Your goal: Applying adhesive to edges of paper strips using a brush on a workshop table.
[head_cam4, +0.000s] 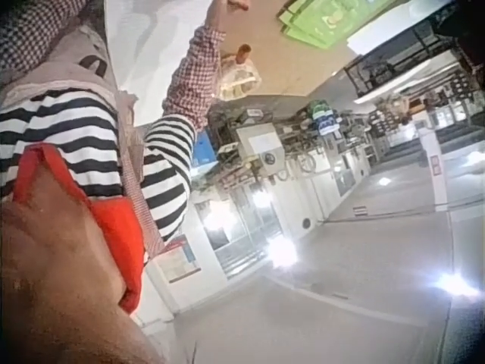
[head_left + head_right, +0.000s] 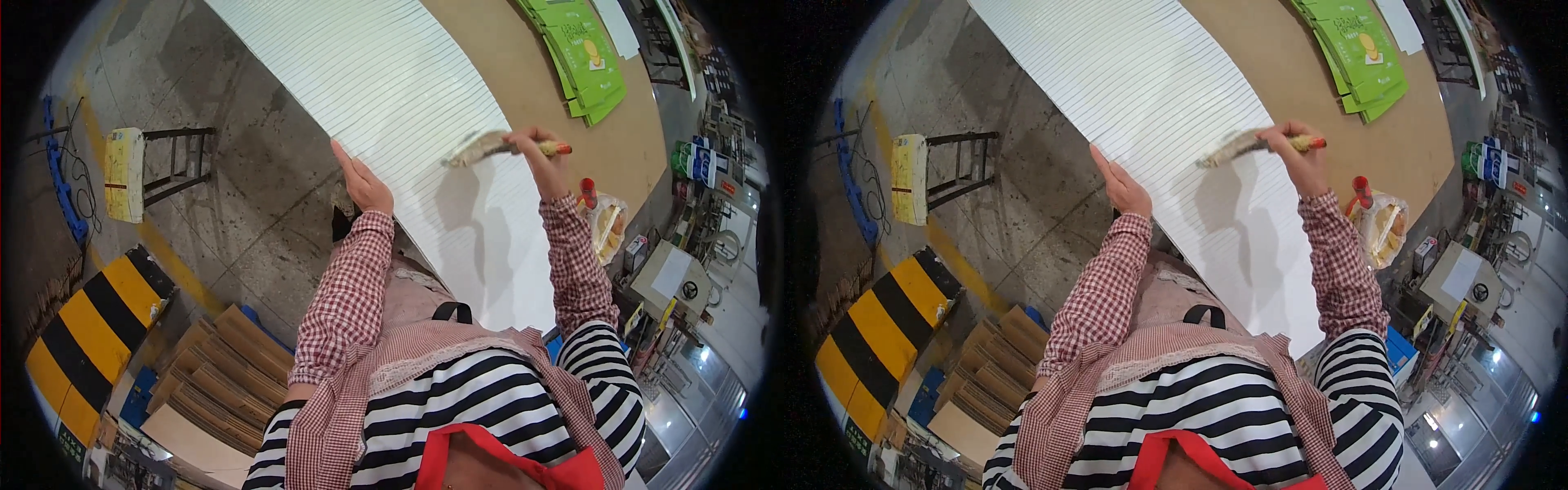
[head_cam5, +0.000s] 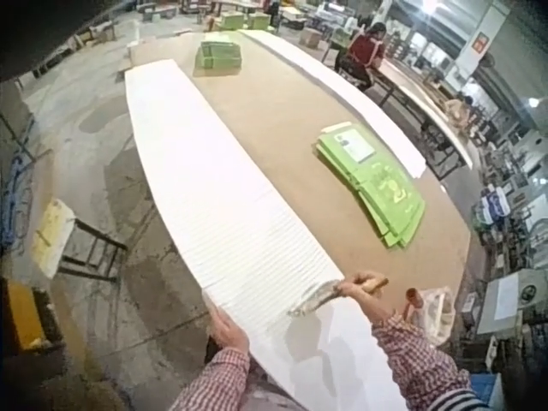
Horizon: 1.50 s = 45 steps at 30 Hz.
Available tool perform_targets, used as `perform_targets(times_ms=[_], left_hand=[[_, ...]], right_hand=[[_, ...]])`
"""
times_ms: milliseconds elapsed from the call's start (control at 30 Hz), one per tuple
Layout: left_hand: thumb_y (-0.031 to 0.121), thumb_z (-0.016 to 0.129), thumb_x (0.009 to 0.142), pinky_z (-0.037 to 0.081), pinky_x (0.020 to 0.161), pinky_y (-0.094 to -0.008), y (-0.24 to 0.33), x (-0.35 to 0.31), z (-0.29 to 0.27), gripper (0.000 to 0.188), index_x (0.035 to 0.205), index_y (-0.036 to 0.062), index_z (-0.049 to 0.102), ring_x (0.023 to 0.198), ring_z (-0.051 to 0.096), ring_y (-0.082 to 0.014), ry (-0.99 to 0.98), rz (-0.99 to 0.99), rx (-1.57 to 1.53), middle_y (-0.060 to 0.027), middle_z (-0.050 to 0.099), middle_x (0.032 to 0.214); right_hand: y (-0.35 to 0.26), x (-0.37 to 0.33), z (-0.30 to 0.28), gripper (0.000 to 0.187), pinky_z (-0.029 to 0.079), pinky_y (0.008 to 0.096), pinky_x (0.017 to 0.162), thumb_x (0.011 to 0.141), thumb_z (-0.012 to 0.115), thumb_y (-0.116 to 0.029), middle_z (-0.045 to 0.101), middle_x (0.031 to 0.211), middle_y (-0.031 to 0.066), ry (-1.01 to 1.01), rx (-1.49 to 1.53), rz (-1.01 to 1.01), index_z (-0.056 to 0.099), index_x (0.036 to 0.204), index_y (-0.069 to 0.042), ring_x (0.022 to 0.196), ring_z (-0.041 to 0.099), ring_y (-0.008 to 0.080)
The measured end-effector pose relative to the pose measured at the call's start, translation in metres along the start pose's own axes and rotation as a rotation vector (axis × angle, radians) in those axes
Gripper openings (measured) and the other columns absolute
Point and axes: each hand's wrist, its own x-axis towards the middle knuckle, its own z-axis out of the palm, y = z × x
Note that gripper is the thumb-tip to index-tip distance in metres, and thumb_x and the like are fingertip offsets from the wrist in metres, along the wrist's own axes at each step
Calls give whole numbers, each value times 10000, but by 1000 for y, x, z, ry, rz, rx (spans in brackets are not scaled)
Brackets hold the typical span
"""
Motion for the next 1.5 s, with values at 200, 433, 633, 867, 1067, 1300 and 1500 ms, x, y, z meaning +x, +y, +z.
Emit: perform_targets(times_ms=[200,433,633,867,1067,1300,1500], left_hand=[[207,215,1028,345,1086,-392,3,0,5,499,1491,50,114,1353,316,-362,-28,-32,24,-234,259,1487],[225,221,1029,342,1086,-392,2,1,3,503,1491,53,121,1351,317,-364,-8,-55,25,-231,259,1488],[240,236,1031,307,1095,-366,-5,0,2,504,1485,33,162,1373,293,-326,10,-39,96,-202,254,1503],[192,261,1023,275,1106,-354,0,-1,5,497,1477,8,175,1376,284,-332,54,86,19,-211,257,1500],[195,258,1025,267,1112,-362,-2,-9,12,505,1485,20,143,1384,266,-332,-25,44,-16,-209,234,1509],[220,249,1030,281,1107,-370,4,-11,10,512,1497,59,113,1392,251,-321,10,102,-17,-191,220,1518],[273,236,1034,308,1091,-380,-17,-2,-3,516,1495,67,129,1356,303,-351,34,153,109,-206,237,1502]], right_hand=[[-12,41,25,178,461,222,682,831,677,-162,655,780,38,48,82,-133,678,826,16,741,571,78],[7,-15,-14,164,467,230,680,832,669,-146,668,788,63,67,-65,75,649,765,2,730,575,85],[-38,27,23,148,480,252,719,857,635,-130,692,891,93,62,53,-171,661,855,15,791,596,107],[-50,126,83,145,466,230,715,843,671,-174,684,923,56,-46,117,-308,667,863,-31,778,561,88],[-16,120,58,162,424,205,640,842,688,-212,575,755,-33,15,-123,-136,613,793,-77,731,526,50],[6,-24,-4,155,431,223,605,846,663,-173,585,724,2,177,69,-10,623,794,-32,659,532,82],[-19,-117,-39,120,461,224,696,885,605,-131,621,909,65,353,492,-136,606,954,-33,781,564,101]])
